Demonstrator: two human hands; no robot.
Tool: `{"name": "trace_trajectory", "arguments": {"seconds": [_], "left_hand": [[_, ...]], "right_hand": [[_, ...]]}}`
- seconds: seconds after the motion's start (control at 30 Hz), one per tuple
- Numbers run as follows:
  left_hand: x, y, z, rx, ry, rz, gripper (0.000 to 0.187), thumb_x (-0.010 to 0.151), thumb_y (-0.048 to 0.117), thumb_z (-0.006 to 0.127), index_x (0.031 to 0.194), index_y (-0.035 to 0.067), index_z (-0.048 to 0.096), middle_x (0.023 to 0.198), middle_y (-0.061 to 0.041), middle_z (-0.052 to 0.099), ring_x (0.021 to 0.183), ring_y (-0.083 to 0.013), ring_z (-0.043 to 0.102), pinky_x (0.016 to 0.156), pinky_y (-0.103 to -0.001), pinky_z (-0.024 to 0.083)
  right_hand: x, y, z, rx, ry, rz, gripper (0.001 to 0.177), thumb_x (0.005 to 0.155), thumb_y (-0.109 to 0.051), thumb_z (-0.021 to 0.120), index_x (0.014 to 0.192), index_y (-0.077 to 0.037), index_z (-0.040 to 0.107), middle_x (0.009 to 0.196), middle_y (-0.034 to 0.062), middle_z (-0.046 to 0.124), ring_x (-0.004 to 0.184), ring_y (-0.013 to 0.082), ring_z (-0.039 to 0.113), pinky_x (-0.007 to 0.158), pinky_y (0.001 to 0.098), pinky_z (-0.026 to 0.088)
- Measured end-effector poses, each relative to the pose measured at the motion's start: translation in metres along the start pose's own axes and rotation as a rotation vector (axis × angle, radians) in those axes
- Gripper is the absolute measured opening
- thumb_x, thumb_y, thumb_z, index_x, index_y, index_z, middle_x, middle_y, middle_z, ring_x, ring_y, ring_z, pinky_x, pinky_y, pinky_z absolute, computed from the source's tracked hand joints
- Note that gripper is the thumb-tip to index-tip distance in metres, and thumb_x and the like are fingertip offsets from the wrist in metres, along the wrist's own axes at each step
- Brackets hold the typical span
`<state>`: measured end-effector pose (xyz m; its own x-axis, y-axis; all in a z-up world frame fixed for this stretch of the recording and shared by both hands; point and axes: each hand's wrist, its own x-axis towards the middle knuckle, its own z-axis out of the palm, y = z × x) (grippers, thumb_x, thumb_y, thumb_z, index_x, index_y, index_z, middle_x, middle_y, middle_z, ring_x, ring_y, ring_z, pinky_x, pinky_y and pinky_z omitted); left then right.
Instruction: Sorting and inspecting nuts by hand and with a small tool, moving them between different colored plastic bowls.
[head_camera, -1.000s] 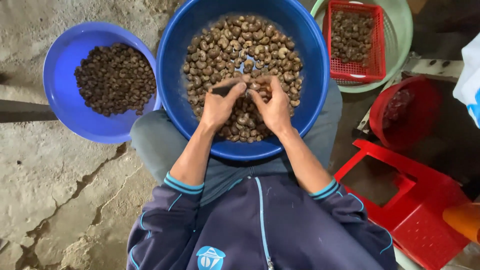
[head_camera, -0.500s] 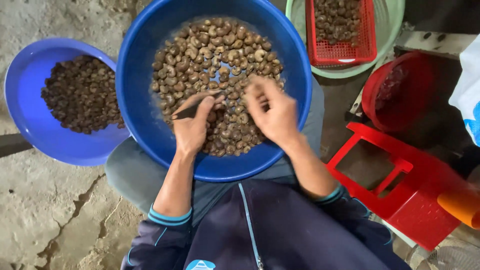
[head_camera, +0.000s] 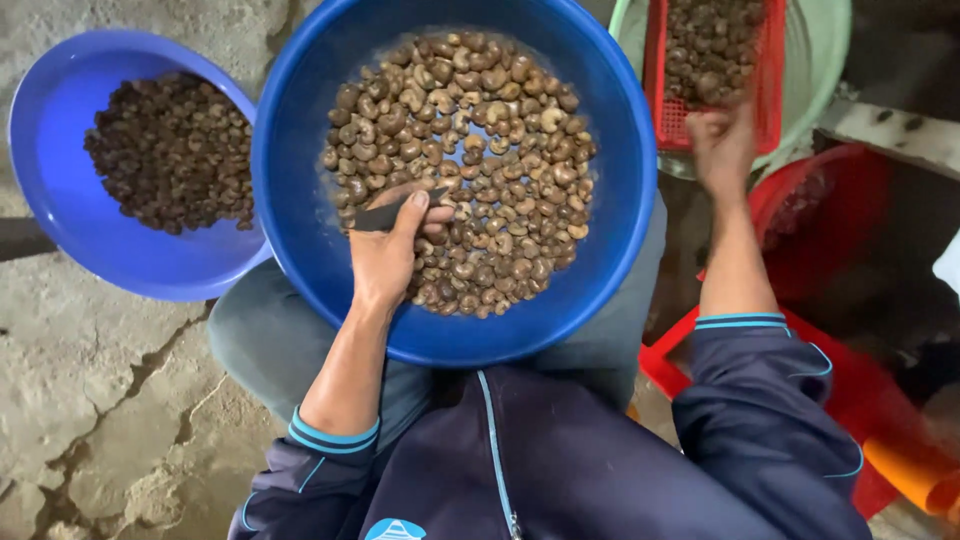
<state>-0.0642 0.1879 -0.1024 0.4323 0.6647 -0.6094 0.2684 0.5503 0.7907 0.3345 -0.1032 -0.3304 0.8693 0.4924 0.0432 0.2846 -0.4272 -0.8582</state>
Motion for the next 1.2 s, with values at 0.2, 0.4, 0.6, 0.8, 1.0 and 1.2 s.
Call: {"name": "trace_trajectory", "arguments": {"seconds": [0.2,0.4,0.6,0.8,1.0,1.2], "left_hand": [[0.016,-0.032,-0.001,0.115,0.014,0.094,0.024,0.101,0.023,0.07,0.118,0.006,0.074,0.087,-0.015,0.08,0.071,-0.0099,0.074,0.06,-0.019,0.059],[0.017,-0.035,-0.004,0.197,0.016,0.07,0.024,0.098,0.027,0.073,0.115,0.01,0.078,0.084,-0.011,0.081,0.071,-0.0065,0.073,0.06,-0.017,0.059],[0.016,-0.032,-0.01,0.233,-0.052,0.163,0.028,0.104,0.031,0.067,0.122,0.012,0.077,0.089,-0.011,0.081,0.08,-0.0094,0.074,0.064,-0.021,0.061],[0.009,-0.022,-0.011,0.199,0.0,0.216,0.031,0.105,0.029,0.063,0.123,0.007,0.075,0.091,-0.014,0.081,0.082,-0.0126,0.075,0.066,-0.025,0.063],[0.006,-0.006,-0.014,0.094,-0.034,0.384,0.035,0.111,0.036,0.054,0.129,0.009,0.07,0.096,-0.014,0.08,0.088,-0.012,0.075,0.074,-0.025,0.066],[0.017,-0.021,-0.019,-0.092,-0.023,0.27,0.037,0.101,0.022,0.06,0.127,-0.003,0.066,0.103,-0.011,0.076,0.09,-0.017,0.08,0.072,-0.024,0.062]], "right_hand": [[-0.019,0.079,0.031,-0.79,-0.439,0.001,0.071,0.101,-0.035,0.069,0.156,0.002,0.044,0.132,0.0371,0.06,0.126,0.0556,0.054,0.103,0.0659,0.04],[-0.037,0.175,0.018,-1.116,-0.477,-0.107,0.046,0.115,-0.044,0.04,0.144,-0.011,0.054,0.145,0.0189,0.058,0.133,0.0437,0.048,0.118,0.0613,0.017],[-0.086,0.129,-0.012,-1.319,-0.341,-0.415,0.029,0.109,-0.035,0.048,0.124,-0.019,0.067,0.113,0.0066,0.069,0.109,0.0333,0.062,0.098,0.0511,0.043],[-0.079,-0.093,-0.02,-0.561,-0.166,-0.089,0.032,0.111,-0.02,0.077,0.132,0.002,0.067,0.109,0.0308,0.072,0.102,0.0529,0.068,0.08,0.058,0.055],[-0.101,-0.292,0.047,-0.145,0.172,-0.554,0.014,0.11,-0.003,0.065,0.122,0.003,0.07,0.102,0.0209,0.068,0.094,0.0379,0.069,0.083,0.0412,0.055],[-0.118,-0.287,0.156,-0.534,-0.614,-0.757,0.037,0.095,-0.011,0.069,0.132,-0.005,0.065,0.114,0.0107,0.068,0.099,0.0277,0.066,0.083,0.0374,0.058]]}}
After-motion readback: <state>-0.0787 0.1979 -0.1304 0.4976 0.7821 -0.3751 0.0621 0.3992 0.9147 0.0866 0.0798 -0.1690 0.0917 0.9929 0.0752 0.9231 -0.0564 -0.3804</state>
